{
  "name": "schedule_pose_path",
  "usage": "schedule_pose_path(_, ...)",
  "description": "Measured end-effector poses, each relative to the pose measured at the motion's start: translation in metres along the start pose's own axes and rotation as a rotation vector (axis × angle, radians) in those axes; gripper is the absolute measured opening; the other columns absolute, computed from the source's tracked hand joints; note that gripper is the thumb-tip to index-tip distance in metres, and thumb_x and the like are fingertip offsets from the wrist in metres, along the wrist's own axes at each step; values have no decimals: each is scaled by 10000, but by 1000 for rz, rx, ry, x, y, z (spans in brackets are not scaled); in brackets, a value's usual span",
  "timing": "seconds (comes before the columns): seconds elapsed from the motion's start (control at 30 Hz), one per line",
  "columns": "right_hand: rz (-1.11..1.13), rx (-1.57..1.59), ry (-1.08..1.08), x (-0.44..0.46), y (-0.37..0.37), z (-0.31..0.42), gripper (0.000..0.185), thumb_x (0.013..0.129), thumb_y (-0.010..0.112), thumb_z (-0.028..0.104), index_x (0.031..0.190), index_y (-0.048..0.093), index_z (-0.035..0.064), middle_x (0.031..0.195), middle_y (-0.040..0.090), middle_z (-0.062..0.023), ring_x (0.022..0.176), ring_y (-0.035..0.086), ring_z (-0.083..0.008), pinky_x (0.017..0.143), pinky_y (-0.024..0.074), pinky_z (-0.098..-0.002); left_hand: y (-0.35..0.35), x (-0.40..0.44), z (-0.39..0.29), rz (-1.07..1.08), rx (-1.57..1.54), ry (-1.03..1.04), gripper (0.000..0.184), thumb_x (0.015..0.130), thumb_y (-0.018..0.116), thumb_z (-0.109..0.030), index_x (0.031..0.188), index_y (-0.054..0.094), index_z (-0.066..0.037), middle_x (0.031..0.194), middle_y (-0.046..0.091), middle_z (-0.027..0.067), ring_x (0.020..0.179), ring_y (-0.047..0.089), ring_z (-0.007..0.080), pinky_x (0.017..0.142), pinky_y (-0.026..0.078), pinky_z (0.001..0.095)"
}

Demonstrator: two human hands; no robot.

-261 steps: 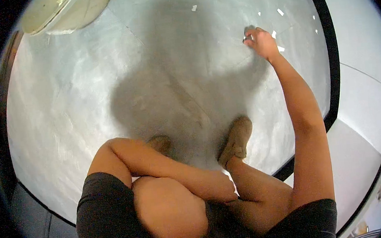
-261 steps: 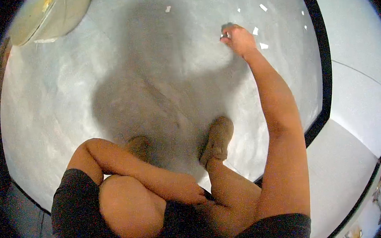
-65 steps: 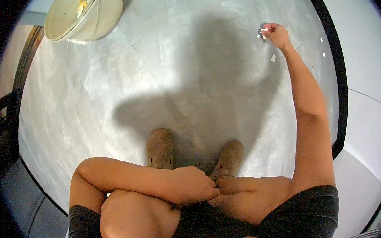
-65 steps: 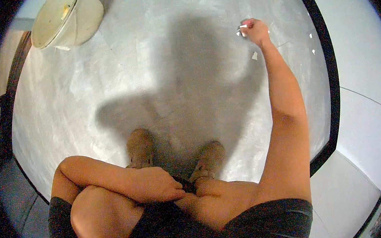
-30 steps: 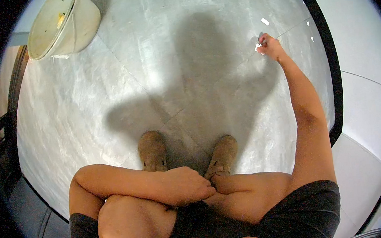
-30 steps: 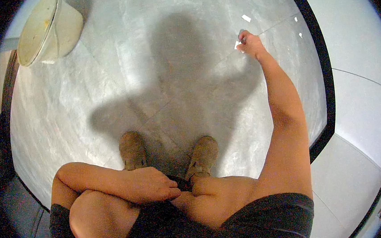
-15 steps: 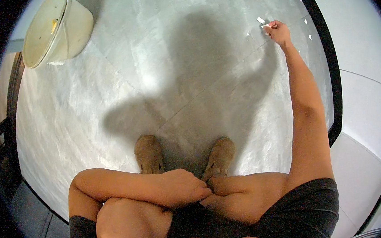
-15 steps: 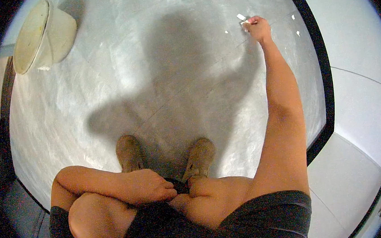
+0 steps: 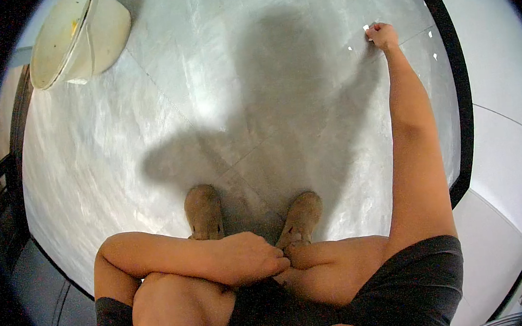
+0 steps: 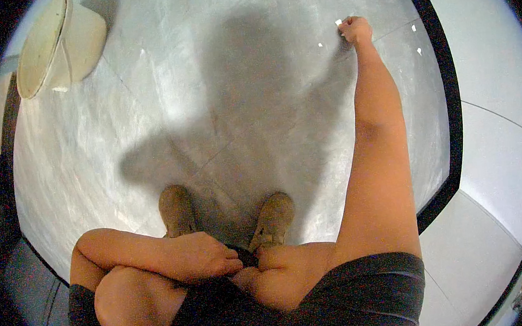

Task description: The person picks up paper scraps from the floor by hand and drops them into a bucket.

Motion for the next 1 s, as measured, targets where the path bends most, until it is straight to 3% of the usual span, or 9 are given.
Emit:
schedule_pose_path(0.1,-106,-219,-132,2,1,8,198,676,643,309,774,675,140,759,657,-54,699,627,-197,652,476,-331,0,1,-1,-7,11,9,240,758,481,-147,960,490,-17,804,542,132,744,588,320,578,497,398)
schedule_pose_path(0.2,-153,80,-108,-20,-16,19,219,682,664,258,832,648,100,747,651,-69,672,625,-186,623,477,-317,0,0,-3,-29,23,29,249,755,486,-149,968,491,-21,809,540,128,744,591,316,575,498,395)
schedule_pose_path(0.3,122,519,-181,-41,-1,25,254,692,683,182,899,600,61,724,638,-76,633,613,-172,593,470,-293,1,-1,-5,-25,45,33,255,753,489,-152,973,490,-22,813,539,124,738,593,310,573,500,392)
schedule_pose_path(0.5,177,266,-195,-85,10,47,272,697,691,140,926,576,49,716,626,-69,617,596,-156,599,465,-275,2,-7,-7,-19,70,56,243,752,489,-149,962,489,-25,813,540,118,732,593,302,564,500,385)
schedule_pose_path(0.63,148,14,-349,-82,12,66,165,728,638,186,806,607,44,678,612,-75,637,591,-184,607,457,-301,-3,-11,-8,-81,69,94,171,761,483,-136,891,504,-28,789,566,123,738,597,309,577,491,399)
schedule_pose_path(0.73,196,-126,-346,-74,18,71,226,704,612,238,822,634,47,793,636,-143,741,614,-302,690,479,-371,-4,-13,-4,-74,52,84,146,765,483,-131,864,518,-30,778,580,126,739,599,315,584,487,407)
schedule_pose_path(0.83,145,-329,-429,-72,26,81,238,697,611,263,820,644,61,812,639,-147,771,611,-320,699,478,-376,-2,-16,-6,-67,19,109,147,765,486,-133,865,525,-34,769,582,131,728,600,322,579,486,412)
schedule_pose_path(0.93,57,-294,-376,-79,8,84,246,705,625,286,800,643,60,757,634,-142,735,615,-300,697,481,-367,-1,-16,-5,-49,7,135,147,767,486,-133,867,535,-37,758,586,138,715,601,329,571,485,422)
schedule_pose_path(1.0,81,-60,-266,-67,-5,63,237,716,637,277,791,632,52,721,625,-115,673,601,-243,658,484,-332,-1,-16,-7,-22,12,173,173,780,470,-142,909,527,-42,768,578,136,711,597,326,566,488,416)
Point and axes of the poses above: each hand's wrist, its own x-axis towards the middle knuckle, its own y-axis out of the palm, z = x × y, the point moved 8 cm from there along x, towards the middle knuckle
